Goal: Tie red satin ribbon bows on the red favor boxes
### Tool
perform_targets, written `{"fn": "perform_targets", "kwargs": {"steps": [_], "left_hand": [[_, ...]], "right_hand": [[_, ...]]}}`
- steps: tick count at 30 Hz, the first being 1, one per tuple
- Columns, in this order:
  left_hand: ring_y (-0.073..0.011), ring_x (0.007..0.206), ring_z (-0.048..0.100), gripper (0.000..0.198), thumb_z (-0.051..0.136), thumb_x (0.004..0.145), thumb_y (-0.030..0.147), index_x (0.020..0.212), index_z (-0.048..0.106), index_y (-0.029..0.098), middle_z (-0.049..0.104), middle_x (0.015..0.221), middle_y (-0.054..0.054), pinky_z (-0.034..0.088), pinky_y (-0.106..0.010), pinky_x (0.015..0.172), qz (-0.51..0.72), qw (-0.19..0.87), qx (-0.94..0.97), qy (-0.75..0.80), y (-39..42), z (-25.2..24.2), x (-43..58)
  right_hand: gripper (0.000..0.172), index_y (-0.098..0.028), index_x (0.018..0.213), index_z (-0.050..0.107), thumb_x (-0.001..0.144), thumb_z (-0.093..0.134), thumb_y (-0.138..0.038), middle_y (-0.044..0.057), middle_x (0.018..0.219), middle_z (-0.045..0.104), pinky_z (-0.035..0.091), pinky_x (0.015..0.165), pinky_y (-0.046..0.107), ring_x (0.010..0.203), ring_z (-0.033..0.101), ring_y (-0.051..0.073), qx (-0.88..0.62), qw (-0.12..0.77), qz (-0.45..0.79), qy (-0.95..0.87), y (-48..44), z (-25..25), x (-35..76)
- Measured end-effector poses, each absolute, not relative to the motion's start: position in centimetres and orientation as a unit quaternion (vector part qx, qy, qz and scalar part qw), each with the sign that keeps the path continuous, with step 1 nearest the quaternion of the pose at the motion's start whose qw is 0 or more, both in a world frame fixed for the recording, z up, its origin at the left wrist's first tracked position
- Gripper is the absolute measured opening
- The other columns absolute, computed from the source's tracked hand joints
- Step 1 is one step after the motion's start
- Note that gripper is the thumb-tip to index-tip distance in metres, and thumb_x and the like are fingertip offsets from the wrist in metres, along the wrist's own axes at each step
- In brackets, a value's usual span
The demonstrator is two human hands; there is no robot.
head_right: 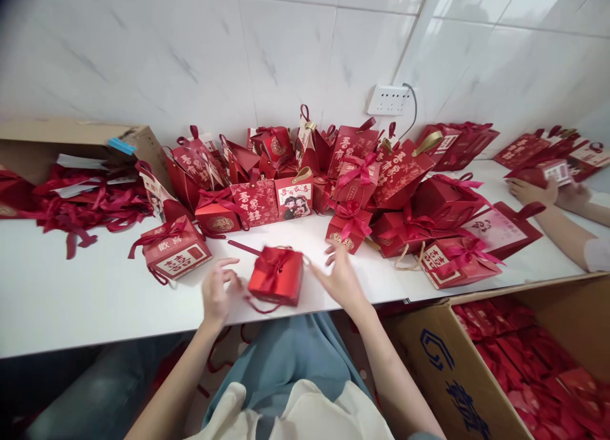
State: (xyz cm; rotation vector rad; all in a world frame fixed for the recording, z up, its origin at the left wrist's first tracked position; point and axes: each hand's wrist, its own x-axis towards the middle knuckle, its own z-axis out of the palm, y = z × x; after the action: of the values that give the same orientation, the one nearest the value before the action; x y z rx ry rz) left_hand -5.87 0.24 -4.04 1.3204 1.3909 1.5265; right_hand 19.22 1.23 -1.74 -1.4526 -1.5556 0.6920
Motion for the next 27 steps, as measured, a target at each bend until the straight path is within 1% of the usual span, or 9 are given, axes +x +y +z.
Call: {"fn": "perform_targets", "kwargs": {"steps": [3,6,11,13,15,18,21,24,27], "left_hand": [[-0.0121,0.031,0.034,0.042,0.028,0.090,0.045,0.073,0.055,0.017,0.035,0.032,0.007,0.030,-0.026,0.041,0.652,0.274,0.456,0.541,0.1,-3.5,-7.0],[-0.0122,0.038,0.041,0.033,0.034,0.087,0.038,0.072,0.054,0.017,0.040,0.037,0.006,0.036,-0.026,0.048,0.630,0.261,0.476,0.556,-0.1,-2.5,-7.2],[-0.0144,0.063,0.051,0.025,0.043,0.082,0.040,0.074,0.054,0.019,0.052,0.064,0.001,0.041,-0.026,0.063,0.480,0.267,0.566,0.614,-0.5,-0.7,-5.8],[-0.0138,0.062,0.048,0.029,0.044,0.082,0.043,0.066,0.049,0.020,0.050,0.064,0.002,0.039,-0.026,0.062,0.425,0.278,0.586,0.631,-0.7,-0.2,-5.3],[-0.0129,0.058,0.046,0.031,0.045,0.082,0.045,0.063,0.045,0.021,0.047,0.059,0.004,0.037,-0.025,0.059,0.376,0.311,0.591,0.642,-1.1,0.3,-5.1],[-0.0127,0.057,0.047,0.027,0.047,0.082,0.042,0.065,0.046,0.021,0.049,0.060,0.004,0.037,-0.025,0.058,0.320,0.334,0.619,0.634,-1.9,1.3,-5.1],[-0.0139,0.062,0.050,0.021,0.048,0.083,0.036,0.068,0.052,0.021,0.055,0.066,0.002,0.039,-0.027,0.064,0.249,0.332,0.709,0.570,-3.0,3.1,-5.1],[-0.0142,0.068,0.052,0.016,0.054,0.081,0.033,0.070,0.056,0.022,0.059,0.072,0.002,0.040,-0.027,0.068,0.202,0.357,0.768,0.491,-3.6,4.6,-5.3],[-0.0134,0.067,0.052,0.018,0.051,0.083,0.036,0.073,0.052,0.021,0.056,0.071,0.002,0.041,-0.026,0.065,0.277,0.345,0.715,0.542,-2.8,4.7,-5.5]], "right_hand": [[0.029,-0.019,0.100,0.048,0.081,0.054,-0.040,0.007,0.090,0.055,0.048,0.066,0.035,0.072,0.054,0.018,-0.629,0.532,0.149,-0.547,1.9,-1.3,20.2],[0.025,-0.020,0.096,0.051,0.084,0.051,-0.041,0.008,0.091,0.059,0.051,0.069,0.035,0.081,0.060,0.020,-0.592,0.520,0.202,-0.582,1.8,-0.9,20.2],[0.032,-0.021,0.106,0.052,0.082,0.055,-0.041,0.011,0.109,0.058,0.050,0.079,0.037,0.099,0.059,0.022,-0.512,0.437,0.311,-0.671,0.8,-0.4,18.0],[0.026,-0.020,0.096,0.054,0.083,0.052,-0.042,0.008,0.098,0.061,0.049,0.075,0.034,0.088,0.060,0.020,-0.526,0.408,0.337,-0.666,0.6,-0.2,17.0],[0.028,-0.020,0.080,0.053,0.085,0.047,-0.046,0.003,0.076,0.061,0.046,0.065,0.030,0.069,0.058,0.017,-0.547,0.377,0.365,-0.652,0.6,0.1,16.1],[0.035,-0.021,0.065,0.045,0.084,0.047,-0.051,-0.003,0.056,0.049,0.038,0.055,0.026,0.054,0.048,0.013,-0.560,0.363,0.384,-0.638,1.0,0.2,15.1],[0.035,-0.021,0.062,0.043,0.080,0.051,-0.050,-0.004,0.054,0.045,0.036,0.052,0.025,0.052,0.045,0.012,-0.555,0.385,0.395,-0.623,1.7,0.0,14.9],[0.032,-0.020,0.065,0.047,0.081,0.049,-0.048,-0.003,0.056,0.049,0.038,0.052,0.026,0.052,0.048,0.013,-0.541,0.380,0.424,-0.619,2.2,-0.2,15.0],[0.025,-0.020,0.071,0.050,0.083,0.050,-0.042,0.001,0.065,0.054,0.043,0.060,0.031,0.061,0.052,0.016,-0.575,0.408,0.301,-0.643,1.5,0.2,15.1]]}}
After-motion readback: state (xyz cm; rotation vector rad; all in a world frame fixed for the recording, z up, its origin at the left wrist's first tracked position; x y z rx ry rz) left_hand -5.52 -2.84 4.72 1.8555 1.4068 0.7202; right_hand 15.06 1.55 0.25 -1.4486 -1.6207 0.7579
